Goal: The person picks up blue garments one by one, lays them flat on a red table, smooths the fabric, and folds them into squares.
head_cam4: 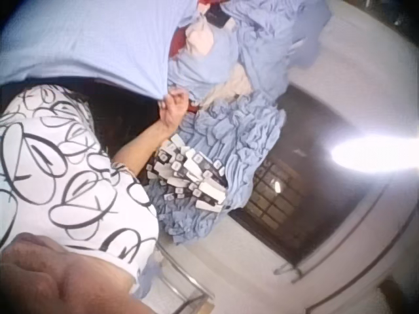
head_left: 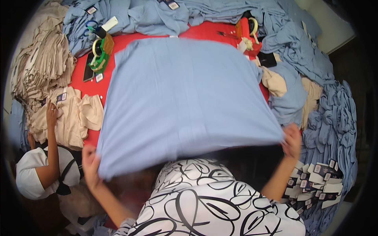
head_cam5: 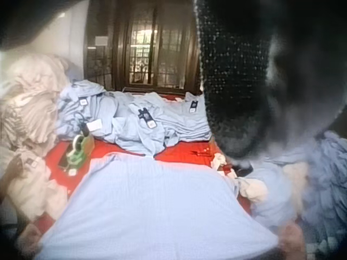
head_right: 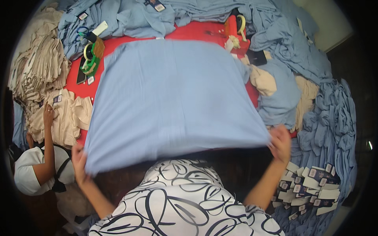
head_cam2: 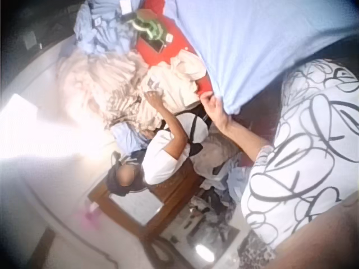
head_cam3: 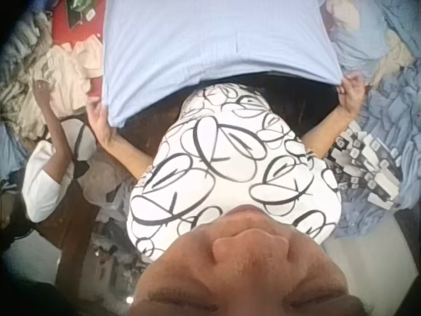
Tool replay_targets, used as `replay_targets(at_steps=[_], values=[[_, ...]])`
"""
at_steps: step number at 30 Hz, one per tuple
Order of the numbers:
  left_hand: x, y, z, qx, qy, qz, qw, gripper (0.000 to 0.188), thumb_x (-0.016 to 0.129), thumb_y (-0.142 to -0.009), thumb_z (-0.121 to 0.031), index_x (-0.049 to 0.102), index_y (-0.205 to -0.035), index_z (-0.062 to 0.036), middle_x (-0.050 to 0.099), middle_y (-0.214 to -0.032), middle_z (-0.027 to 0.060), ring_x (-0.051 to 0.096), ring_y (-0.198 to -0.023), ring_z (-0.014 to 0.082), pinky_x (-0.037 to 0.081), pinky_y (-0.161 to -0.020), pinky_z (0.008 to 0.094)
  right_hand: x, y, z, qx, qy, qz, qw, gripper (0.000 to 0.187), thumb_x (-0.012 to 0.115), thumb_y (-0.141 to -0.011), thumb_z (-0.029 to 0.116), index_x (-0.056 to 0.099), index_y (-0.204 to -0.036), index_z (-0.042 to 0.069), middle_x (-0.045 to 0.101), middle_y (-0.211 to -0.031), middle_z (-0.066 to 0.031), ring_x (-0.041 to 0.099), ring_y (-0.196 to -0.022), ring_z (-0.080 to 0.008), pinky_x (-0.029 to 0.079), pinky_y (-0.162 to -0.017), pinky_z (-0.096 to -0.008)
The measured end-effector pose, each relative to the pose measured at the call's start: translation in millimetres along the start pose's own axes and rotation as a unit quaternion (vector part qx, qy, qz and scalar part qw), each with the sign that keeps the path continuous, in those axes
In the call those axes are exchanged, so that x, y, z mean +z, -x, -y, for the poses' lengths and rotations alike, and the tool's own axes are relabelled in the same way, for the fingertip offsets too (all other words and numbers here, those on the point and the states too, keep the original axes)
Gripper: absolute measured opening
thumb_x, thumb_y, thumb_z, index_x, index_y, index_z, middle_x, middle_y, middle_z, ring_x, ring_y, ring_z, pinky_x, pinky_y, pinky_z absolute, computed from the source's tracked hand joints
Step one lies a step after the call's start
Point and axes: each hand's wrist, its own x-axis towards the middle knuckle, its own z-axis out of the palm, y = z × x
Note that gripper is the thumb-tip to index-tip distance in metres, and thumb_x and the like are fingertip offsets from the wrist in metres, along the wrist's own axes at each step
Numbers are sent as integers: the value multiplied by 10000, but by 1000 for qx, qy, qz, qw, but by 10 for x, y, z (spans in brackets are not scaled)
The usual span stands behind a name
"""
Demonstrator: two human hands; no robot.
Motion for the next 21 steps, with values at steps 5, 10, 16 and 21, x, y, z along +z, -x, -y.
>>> replay_targets(at_steps=[5,10,16,21], values=[[-994,-292,-295,147,257,11,955,429,632,-949,-204,474,-1313,-39,575,-1125,93,561,-975,157,476,-950,365,125,-60,882,-277,-111,-8,954,336,649,-872,21,468,-1153,-11,508,-925,-76,523,-815,-186,451,-694,-311],[774,-2085,-1048,167,203,91,961,511,521,-1029,-240,385,-1475,-31,510,-1412,168,518,-1277,233,379,-1087,373,1647,-1648,1390,-238,-93,-44,966,488,641,-889,-27,410,-1311,-108,532,-1161,-178,604,-1040,-268,542,-856,-352],[746,-1394,-219,53,-292,232,926,774,755,-834,-248,391,-1487,-48,339,-1556,171,382,-1402,321,330,-1142,403,1278,-1475,117,-84,363,135,918,635,738,-830,163,502,-1412,69,486,-1455,-193,496,-1300,-336,364,-1110,-395],[794,-429,310,77,-389,194,897,856,868,-667,-199,488,-1432,-142,415,-1473,172,356,-1383,380,344,-1134,458,1260,-853,-652,-135,519,104,838,460,675,-782,19,648,-1233,104,512,-1426,-166,361,-1419,-357,244,-1186,-441]])
